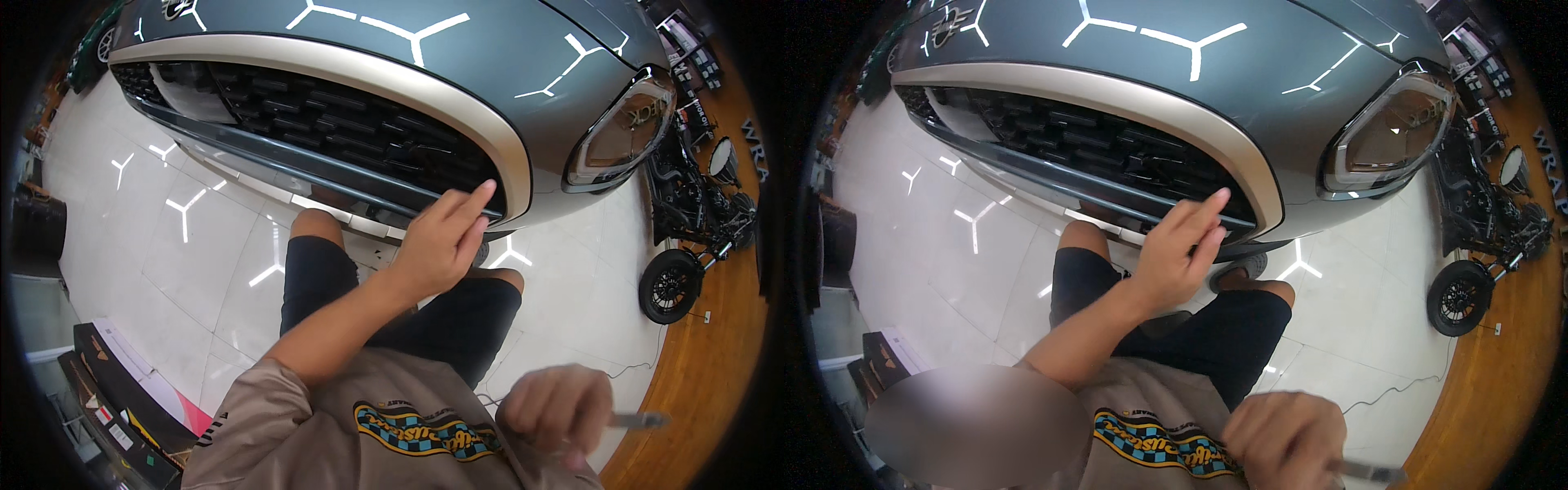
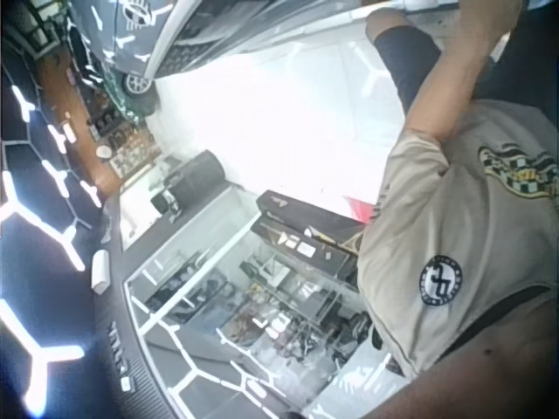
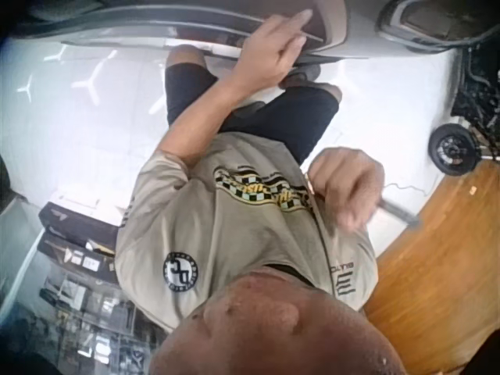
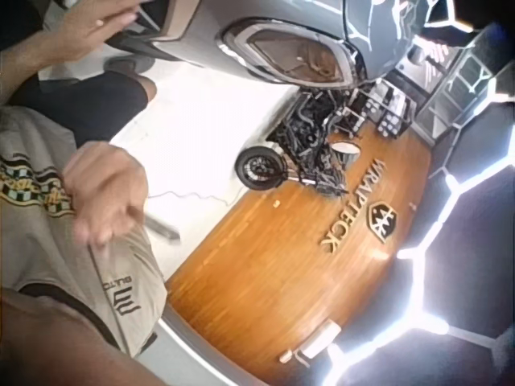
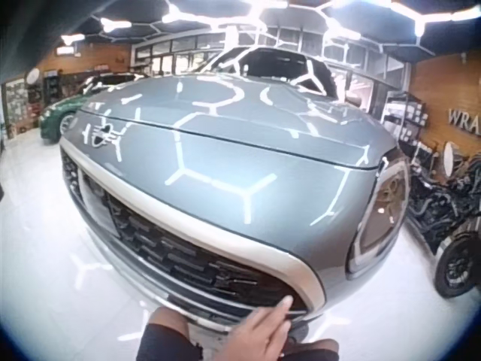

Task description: The person applies a protective film to the front grille of a car using a squeegee and a heat gun. They smooth the film over the grille slats, use the heat gun to soften the material, and then use the squeegee to press it into place. The person also cleans the floor and moves a stool during the process.

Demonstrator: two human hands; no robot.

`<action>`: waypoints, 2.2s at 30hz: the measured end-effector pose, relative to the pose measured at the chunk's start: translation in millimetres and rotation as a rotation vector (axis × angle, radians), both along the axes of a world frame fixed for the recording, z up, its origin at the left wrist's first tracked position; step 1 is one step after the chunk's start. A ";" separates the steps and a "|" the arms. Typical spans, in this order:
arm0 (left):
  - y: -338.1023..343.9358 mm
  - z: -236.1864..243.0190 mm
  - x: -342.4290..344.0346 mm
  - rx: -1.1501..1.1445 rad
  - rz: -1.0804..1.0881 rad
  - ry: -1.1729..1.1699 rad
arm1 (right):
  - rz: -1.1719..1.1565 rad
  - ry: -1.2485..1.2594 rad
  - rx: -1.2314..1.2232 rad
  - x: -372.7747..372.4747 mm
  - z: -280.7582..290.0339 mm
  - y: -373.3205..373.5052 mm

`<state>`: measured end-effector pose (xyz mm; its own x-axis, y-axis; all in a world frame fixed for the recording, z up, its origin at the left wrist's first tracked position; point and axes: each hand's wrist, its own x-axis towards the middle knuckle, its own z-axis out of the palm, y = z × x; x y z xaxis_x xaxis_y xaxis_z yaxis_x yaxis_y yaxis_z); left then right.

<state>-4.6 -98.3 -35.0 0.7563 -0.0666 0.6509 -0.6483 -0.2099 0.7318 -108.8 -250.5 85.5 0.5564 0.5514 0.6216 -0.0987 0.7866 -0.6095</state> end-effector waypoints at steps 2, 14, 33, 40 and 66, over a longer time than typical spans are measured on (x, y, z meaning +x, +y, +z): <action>5.8 -7.1 -14.8 -0.389 -0.129 0.414 | -0.142 0.104 -0.135 -11.5 -20.3 -21.0; 23.8 22.3 -17.6 -1.287 -0.582 0.765 | -0.581 0.556 -0.543 -50.9 -101.2 -37.0; 21.2 13.4 29.4 -0.403 0.437 0.368 | -0.734 0.215 -1.209 -42.3 -104.8 5.0; 10.6 2.9 37.0 -0.220 0.621 0.200 | -0.733 0.125 -1.234 -44.0 -98.9 15.9; 65.0 -4.9 6.4 0.039 0.162 0.014 | -0.910 0.132 -1.120 1.7 -100.5 15.1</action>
<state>1.8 -33.3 -39.9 0.7680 0.0319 0.6396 -0.5937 -0.3391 0.7298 -107.2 -235.4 -15.0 0.9905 0.1350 0.0271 0.0629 -0.2685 -0.9612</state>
